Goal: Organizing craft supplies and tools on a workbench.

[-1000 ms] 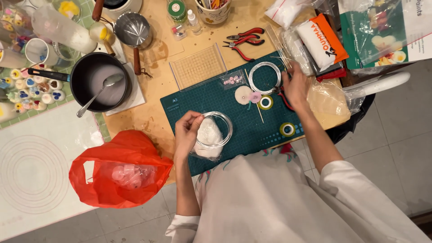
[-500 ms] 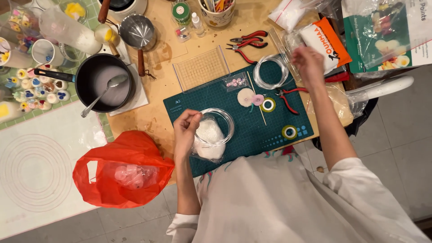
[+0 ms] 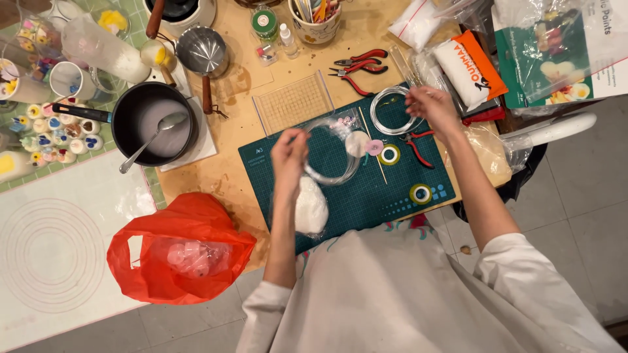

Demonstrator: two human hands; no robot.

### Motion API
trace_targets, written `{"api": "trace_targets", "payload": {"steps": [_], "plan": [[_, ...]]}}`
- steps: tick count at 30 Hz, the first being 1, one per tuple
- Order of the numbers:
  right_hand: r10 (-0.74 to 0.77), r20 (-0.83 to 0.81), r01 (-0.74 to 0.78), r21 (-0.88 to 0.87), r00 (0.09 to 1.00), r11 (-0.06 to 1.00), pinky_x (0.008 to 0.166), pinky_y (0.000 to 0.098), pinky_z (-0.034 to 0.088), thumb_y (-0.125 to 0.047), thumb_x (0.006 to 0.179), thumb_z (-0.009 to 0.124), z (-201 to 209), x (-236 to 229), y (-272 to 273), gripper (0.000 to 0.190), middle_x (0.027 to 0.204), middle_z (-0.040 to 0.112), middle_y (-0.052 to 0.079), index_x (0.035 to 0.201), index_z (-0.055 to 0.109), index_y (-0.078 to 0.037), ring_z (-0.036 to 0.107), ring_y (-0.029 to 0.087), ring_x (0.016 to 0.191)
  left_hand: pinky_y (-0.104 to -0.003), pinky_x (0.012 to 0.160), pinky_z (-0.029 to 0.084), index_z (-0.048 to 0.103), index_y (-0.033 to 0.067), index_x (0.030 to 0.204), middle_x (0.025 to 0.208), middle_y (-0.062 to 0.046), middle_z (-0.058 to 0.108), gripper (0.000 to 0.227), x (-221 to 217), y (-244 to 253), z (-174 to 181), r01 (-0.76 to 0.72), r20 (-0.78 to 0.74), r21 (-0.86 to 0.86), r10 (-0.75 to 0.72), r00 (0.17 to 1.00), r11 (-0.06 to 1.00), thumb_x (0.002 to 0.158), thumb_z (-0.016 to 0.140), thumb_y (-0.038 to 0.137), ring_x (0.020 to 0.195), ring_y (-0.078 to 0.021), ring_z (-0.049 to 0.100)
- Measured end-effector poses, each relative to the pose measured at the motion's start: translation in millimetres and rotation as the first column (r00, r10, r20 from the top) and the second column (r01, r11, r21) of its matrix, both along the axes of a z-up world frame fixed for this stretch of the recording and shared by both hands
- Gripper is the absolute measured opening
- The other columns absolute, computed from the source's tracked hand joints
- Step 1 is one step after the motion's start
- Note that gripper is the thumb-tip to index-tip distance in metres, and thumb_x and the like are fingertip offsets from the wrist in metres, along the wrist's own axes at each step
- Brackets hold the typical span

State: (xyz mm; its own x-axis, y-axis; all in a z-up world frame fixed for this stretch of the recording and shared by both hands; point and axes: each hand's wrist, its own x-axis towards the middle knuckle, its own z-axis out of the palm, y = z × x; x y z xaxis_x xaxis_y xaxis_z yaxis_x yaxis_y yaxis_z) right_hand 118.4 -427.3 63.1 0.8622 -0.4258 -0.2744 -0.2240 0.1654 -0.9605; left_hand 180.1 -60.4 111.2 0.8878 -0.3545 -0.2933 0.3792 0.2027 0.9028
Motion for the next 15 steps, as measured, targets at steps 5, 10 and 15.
{"api": "trace_targets", "payload": {"steps": [5, 10, 15], "plan": [[-0.029, -0.206, 0.047, 0.086, 0.978, 0.995, 0.069, 0.025, 0.056, -0.022, 0.104, 0.062, -42, -7, 12, 0.017, 0.09, 0.074, -0.001, 0.099, 0.075, -0.014, 0.067, 0.008, 0.072, -0.021, 0.06, 0.042, 0.066, 0.0079, 0.108, 0.082, 0.009, 0.061, 0.013, 27, -93, -39, 0.008, 0.14, -0.03, -0.004, 0.99, 1.0, 0.103, 0.061, 0.019, 0.07, -0.0036, 0.054], [0.019, -0.216, -0.111, -0.421, 0.976, 0.9, 0.07, 0.0316, 0.055, -0.013, 0.096, 0.067, -88, -29, 31, 0.018, 0.09, 0.074, 0.005, 0.106, 0.081, -0.017, 0.068, 0.015, 0.077, -0.025, 0.053, 0.033, 0.065, 0.0065, 0.102, 0.069, 0.005, 0.053, 0.014, 53, -185, -131, 0.047, 0.136, 0.038, -0.051, 0.989, 0.998, 0.103, 0.062, 0.02, 0.061, -0.0054, 0.045], [-0.019, -0.187, -0.166, -0.909, 0.982, 0.381, 0.087, 0.0479, 0.051, -0.009, 0.082, 0.079, -62, -38, 52, 0.018, 0.087, 0.073, 0.013, 0.098, 0.084, -0.015, 0.068, 0.034, 0.085, -0.032, 0.055, 0.042, 0.064, 0.002, 0.094, 0.07, -0.002, 0.06, 0.018, 49, -230, -198, -0.012, 0.177, 0.226, -0.029, 0.984, 0.974, 0.102, 0.063, 0.019, 0.062, -0.0128, 0.053]]}}
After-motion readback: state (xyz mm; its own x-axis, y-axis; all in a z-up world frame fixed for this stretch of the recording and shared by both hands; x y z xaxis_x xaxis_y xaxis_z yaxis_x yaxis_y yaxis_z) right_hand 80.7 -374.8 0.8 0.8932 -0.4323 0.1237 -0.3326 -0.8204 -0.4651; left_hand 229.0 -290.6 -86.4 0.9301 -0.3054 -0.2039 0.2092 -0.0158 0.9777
